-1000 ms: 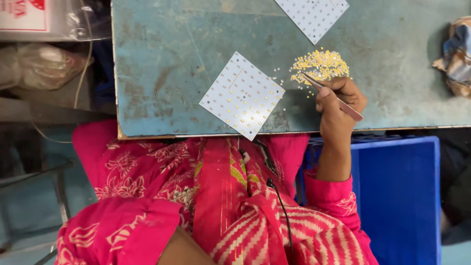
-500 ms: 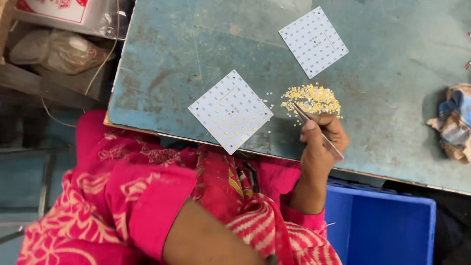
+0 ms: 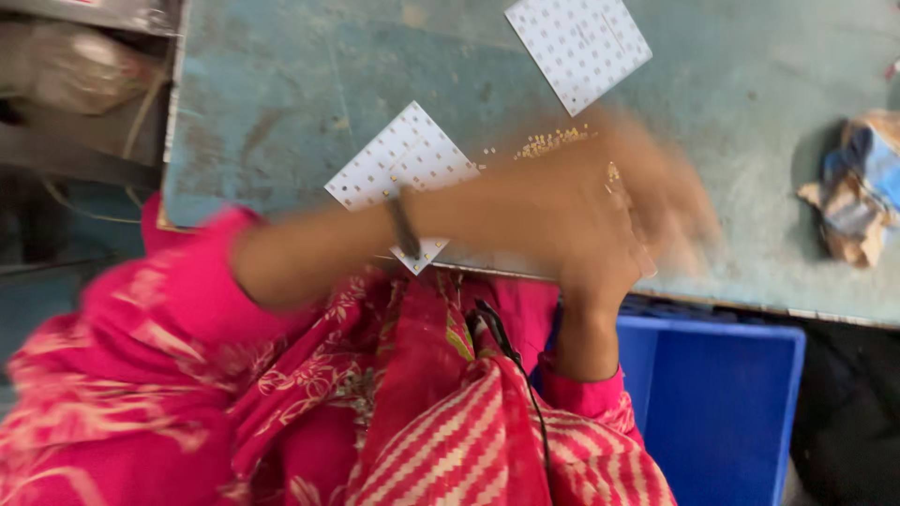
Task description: The person uses tweezers to pick up small yellow LED components from a pile on the table and places them one by one onto designated spots on a white LED panel. The person continues this process throughout the clip, filling empty spots on the panel.
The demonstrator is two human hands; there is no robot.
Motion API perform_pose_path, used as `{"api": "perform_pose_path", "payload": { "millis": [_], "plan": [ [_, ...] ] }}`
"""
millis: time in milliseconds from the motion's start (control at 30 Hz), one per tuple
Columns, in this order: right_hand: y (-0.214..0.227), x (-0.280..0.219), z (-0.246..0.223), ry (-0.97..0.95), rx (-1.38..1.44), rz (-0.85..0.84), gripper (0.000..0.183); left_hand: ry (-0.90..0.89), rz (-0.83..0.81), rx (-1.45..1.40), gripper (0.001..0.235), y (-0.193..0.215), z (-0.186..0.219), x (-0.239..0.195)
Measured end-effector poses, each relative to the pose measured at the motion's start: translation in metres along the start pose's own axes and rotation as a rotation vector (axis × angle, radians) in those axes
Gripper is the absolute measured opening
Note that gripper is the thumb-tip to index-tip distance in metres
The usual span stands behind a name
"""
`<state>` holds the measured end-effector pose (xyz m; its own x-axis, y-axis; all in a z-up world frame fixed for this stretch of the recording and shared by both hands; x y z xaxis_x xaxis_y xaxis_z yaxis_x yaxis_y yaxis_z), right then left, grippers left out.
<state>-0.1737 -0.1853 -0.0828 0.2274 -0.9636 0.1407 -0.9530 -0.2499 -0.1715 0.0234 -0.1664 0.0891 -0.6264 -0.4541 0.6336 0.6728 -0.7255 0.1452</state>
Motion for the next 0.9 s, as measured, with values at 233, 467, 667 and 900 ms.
{"api": "perform_pose_path", "payload": {
  "millis": [233,467,667,900],
  "plan": [
    [-0.054,-0.045,-0.026,-0.162,0.493,-0.203,0.023,0.884,0.248,0.018,0.042,0.142,-0.168,-0.199],
    [-0.084,-0.037,-0.022,-0.27,0.565,-0.21,0.018,0.888,0.171,-0.204,0.045,0.145,-0.149,-0.178],
    [-0.08,-0.007,-0.018,-0.252,0.58,-0.287,0.015,0.929,0.147,-0.138,0.049,0.145,-0.13,-0.153],
    [-0.082,-0.021,-0.035,-0.177,0.416,-0.837,0.025,1.013,0.19,-0.082,0.062,0.142,-0.115,-0.144]
  ]
}}
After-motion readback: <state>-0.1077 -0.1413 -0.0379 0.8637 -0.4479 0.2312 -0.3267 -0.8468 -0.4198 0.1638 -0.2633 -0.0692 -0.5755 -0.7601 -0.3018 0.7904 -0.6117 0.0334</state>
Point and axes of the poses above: each hand's wrist, its own x-axis towards the middle knuckle, its own y-axis out of the back of the hand, z = x × y, the point moved 10 cm from there along x, towards the middle knuckle, and after that the axes turned 14 degrees about -z, right-handed, at the moved point
